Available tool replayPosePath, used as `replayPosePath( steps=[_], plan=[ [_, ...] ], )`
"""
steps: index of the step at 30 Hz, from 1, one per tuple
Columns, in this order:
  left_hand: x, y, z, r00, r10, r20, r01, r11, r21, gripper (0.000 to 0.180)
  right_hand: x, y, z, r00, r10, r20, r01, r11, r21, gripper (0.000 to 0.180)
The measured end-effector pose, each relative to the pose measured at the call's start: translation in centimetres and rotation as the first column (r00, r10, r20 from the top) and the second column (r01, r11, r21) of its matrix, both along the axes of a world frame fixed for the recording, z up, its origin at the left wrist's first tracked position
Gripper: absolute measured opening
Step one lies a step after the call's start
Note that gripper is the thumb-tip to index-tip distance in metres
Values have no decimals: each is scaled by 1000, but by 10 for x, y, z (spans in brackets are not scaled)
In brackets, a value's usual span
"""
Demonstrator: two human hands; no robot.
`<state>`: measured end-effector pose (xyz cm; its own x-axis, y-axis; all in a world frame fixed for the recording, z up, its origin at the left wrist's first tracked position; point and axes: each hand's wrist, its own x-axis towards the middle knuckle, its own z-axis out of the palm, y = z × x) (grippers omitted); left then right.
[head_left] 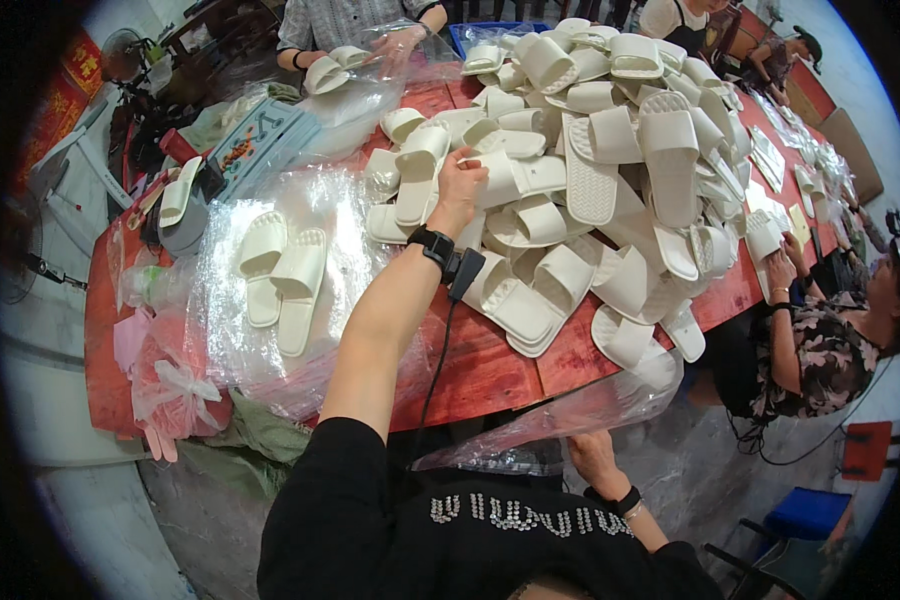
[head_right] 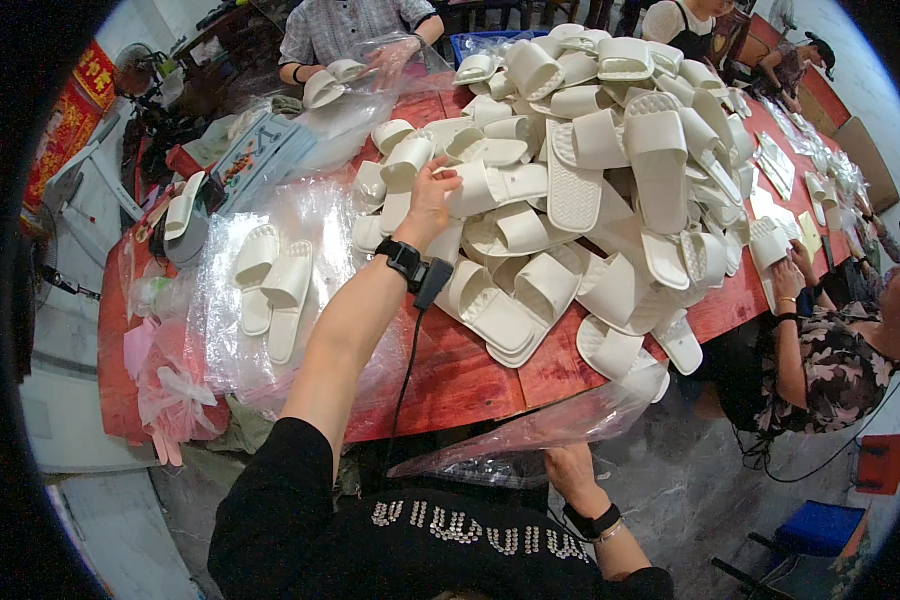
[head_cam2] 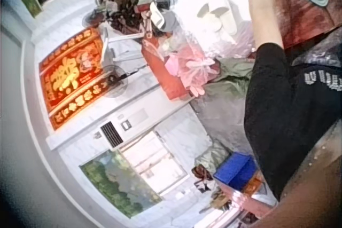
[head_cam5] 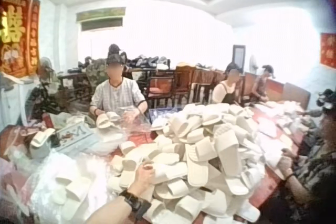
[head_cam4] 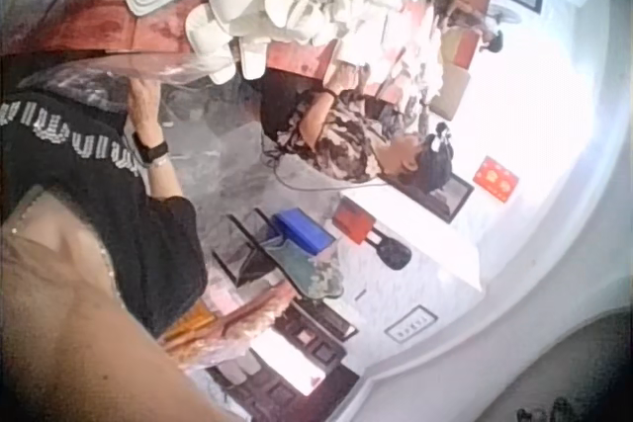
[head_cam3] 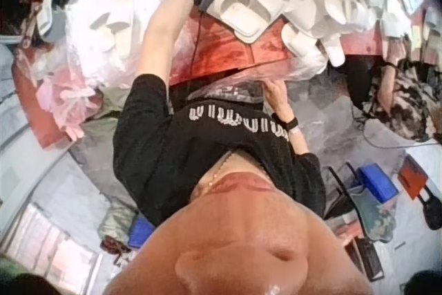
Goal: Packaging pairs of white slippers into clear plastic bags and placing them into a large sack.
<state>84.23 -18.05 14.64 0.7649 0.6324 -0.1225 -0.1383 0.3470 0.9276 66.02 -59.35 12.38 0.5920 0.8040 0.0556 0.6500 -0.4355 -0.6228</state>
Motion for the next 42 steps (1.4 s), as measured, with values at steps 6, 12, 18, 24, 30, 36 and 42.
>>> replayPosePath(
  steps=[6,12,18,24,30,36,42],
  plan=[
    [-27,10,60,904,94,417,-64,994,-86,43,-4,8,13,987,-85,138,73,993,88,27],
    [-70,17,116,877,-155,455,79,980,181,33,2,11,9,972,-13,233,2,999,49,35],
    [-125,20,130,913,-249,323,190,960,204,33,-4,16,21,991,-22,130,11,996,90,35],
    [-154,13,57,885,-456,-92,450,788,420,45,-8,11,9,988,21,152,-31,998,63,31],
    [-171,-45,6,773,-421,-474,631,431,645,61,-11,6,9,972,205,113,-180,963,-201,32],
    [-191,-67,-21,980,-151,-126,142,102,985,52,-12,7,1,985,167,38,-167,986,-13,37],
    [-290,-128,-21,975,130,-179,145,233,962,49,-15,-2,8,994,85,-68,-95,984,-148,38]
  ],
)
